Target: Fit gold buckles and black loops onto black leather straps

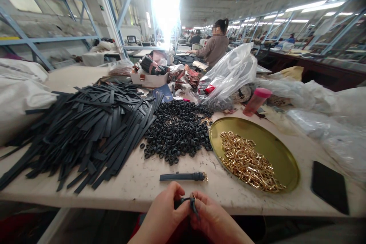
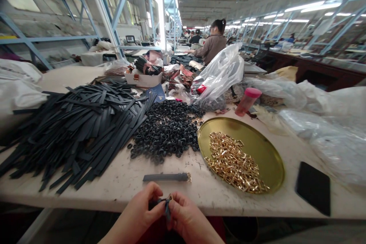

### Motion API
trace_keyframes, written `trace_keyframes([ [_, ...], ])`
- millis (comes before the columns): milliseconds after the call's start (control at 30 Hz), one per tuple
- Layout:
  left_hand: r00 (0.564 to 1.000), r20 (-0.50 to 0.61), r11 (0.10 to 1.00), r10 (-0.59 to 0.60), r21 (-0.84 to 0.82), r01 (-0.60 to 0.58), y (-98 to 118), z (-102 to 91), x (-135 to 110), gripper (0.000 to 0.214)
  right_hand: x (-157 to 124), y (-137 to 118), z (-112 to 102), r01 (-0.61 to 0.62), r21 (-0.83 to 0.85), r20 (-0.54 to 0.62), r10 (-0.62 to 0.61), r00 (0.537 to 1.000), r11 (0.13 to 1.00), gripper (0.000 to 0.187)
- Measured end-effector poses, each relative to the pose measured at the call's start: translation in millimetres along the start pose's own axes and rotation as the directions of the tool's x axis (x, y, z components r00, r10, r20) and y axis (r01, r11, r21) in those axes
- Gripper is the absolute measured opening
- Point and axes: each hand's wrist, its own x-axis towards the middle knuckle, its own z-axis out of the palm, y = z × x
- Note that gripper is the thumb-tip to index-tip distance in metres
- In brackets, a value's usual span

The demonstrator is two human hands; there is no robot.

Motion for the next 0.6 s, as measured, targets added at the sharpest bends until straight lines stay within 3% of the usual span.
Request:
trace_keyframes([
  [100, 0.999, 0.040, 0.997, 0.003, -0.081, 0.000, -1, 2.0, -5, 0.016, -6, 2, 5, 0.063, -0.049, -0.021, -0.064, 0.998, 0.997, 0.032],
  [233, 0.985, 0.170, 0.900, 0.036, -0.434, 0.042, 2, 3.9, -13, 0.022, -8, 3, 8, 0.202, -0.242, -0.126, -0.237, 0.963, 0.949, 0.034],
  [333, 0.973, 0.218, 0.795, 0.074, -0.602, 0.074, 4, 2.8, -19, 0.026, -7, 3, 6, 0.295, -0.495, -0.189, -0.433, 0.882, 0.817, 0.030],
  [400, 0.970, 0.231, 0.753, 0.078, -0.651, 0.095, 2, 2.6, -22, 0.028, -9, 0, 4, 0.318, -0.667, -0.150, -0.539, 0.829, 0.674, 0.024],
  [500, 0.966, 0.255, 0.728, 0.046, -0.670, 0.143, -8, 5.0, -24, 0.028, -16, -5, 2, 0.282, -0.841, 0.006, -0.513, 0.858, 0.461, 0.014],
  [600, 0.954, 0.299, 0.721, -0.013, -0.658, 0.216, -16, 9.8, -25, 0.024, -26, -8, 3, 0.238, -0.911, 0.093, -0.392, 0.915, 0.338, 0.008],
])
